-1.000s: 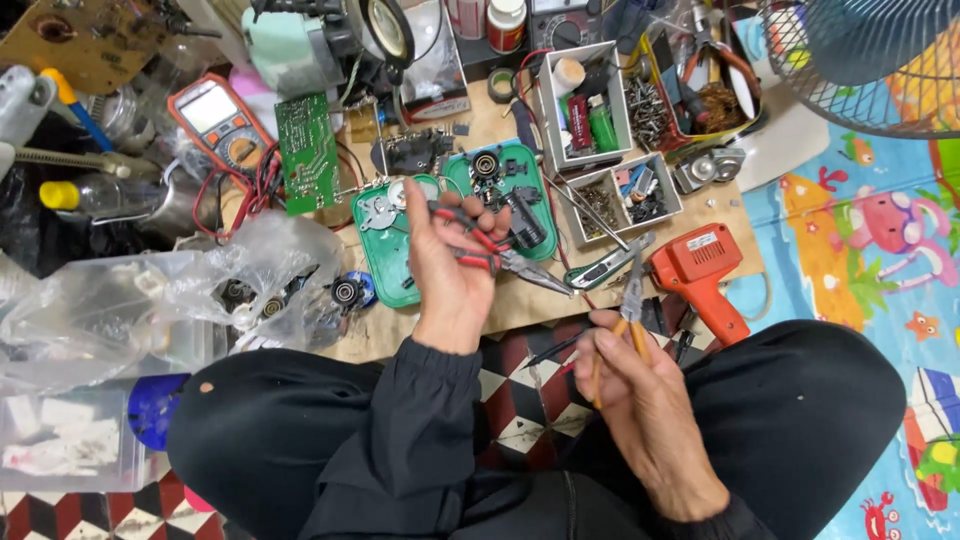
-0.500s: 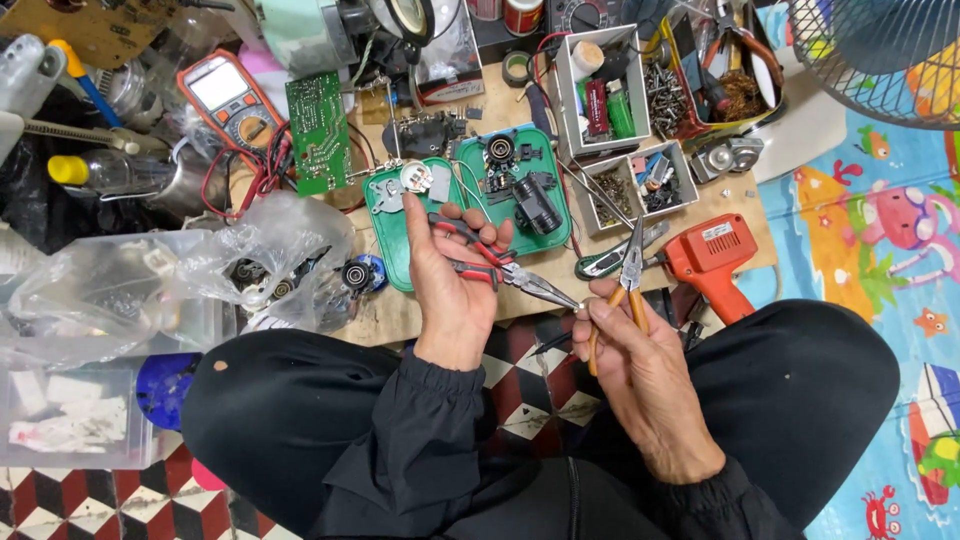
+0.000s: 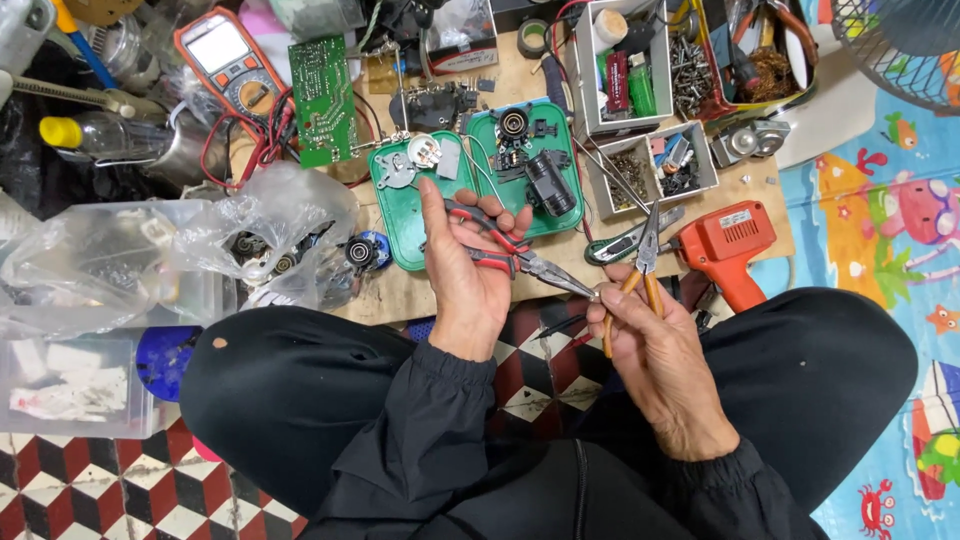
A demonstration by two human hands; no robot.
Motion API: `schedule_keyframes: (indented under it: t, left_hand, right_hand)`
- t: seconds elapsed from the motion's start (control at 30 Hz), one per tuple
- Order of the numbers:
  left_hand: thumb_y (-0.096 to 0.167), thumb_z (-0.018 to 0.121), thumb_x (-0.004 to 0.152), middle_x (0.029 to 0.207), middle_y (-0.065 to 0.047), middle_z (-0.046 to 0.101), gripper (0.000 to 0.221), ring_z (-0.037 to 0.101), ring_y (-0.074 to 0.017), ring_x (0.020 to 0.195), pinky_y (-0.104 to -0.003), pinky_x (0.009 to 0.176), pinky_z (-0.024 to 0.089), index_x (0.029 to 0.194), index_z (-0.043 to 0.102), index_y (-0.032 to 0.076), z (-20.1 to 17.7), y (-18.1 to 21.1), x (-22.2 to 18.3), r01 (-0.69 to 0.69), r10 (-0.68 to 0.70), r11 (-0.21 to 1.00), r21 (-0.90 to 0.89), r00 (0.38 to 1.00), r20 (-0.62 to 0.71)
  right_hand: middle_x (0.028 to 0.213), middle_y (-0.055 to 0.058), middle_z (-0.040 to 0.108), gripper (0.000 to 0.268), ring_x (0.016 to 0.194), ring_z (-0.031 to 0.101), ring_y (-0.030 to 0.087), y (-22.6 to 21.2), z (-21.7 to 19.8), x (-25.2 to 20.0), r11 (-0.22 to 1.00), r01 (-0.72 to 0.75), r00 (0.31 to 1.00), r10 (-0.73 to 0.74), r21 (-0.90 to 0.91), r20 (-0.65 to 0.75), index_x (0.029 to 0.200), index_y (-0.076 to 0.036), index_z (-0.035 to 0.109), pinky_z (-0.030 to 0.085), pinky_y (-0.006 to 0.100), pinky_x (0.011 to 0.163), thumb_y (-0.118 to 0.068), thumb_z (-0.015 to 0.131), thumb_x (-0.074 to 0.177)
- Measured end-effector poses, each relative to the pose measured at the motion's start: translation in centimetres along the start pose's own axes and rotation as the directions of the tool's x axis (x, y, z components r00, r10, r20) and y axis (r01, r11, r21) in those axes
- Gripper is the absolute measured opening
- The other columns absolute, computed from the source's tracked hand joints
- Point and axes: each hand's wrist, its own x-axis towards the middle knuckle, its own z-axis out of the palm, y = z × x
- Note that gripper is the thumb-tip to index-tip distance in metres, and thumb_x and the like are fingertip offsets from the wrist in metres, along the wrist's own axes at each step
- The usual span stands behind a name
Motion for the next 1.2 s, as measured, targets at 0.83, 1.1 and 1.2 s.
schedule_keyframes:
  t: [0.83,1.1,1.2]
  left_hand:
    - [0.073,0.072,0.096,0.082,-0.016,0.073,0.064,0.072,-0.0278,0.068,-0.057,0.085,0.075,0.102,0.064,0.010,-2.6,-2.6,4.2,0.139,-0.142,0.989,0.046,0.988,0.059]
    - [0.073,0.071,0.096,0.085,-0.017,0.072,0.065,0.072,-0.0281,0.069,-0.057,0.084,0.075,0.105,0.062,0.009,-2.8,-2.4,4.6,0.154,-0.156,0.987,0.039,0.984,0.080]
    - [0.074,0.071,0.096,0.084,-0.017,0.072,0.066,0.072,-0.0274,0.069,-0.056,0.083,0.075,0.105,0.063,0.010,-3.0,-2.7,4.9,0.164,-0.167,0.985,0.046,0.982,0.092]
  right_hand:
    - [0.092,0.018,0.070,0.035,0.079,0.078,0.028,0.7,-2.1,-0.6,0.992,0.014,0.998,-0.006,-0.124,0.060,0.131,0.009,0.067,0.066,0.034,0.068,0.007,0.074,0.096]
    - [0.095,0.018,0.072,0.031,0.077,0.079,0.025,0.4,-1.9,-0.8,0.993,-0.008,0.999,0.013,-0.122,0.044,0.130,0.006,0.068,0.066,0.032,0.070,0.003,0.071,0.100]
    - [0.095,0.018,0.072,0.031,0.077,0.079,0.025,0.4,-1.9,-0.8,0.991,-0.012,0.999,0.018,-0.130,0.045,0.131,0.006,0.068,0.067,0.033,0.070,0.003,0.071,0.100]
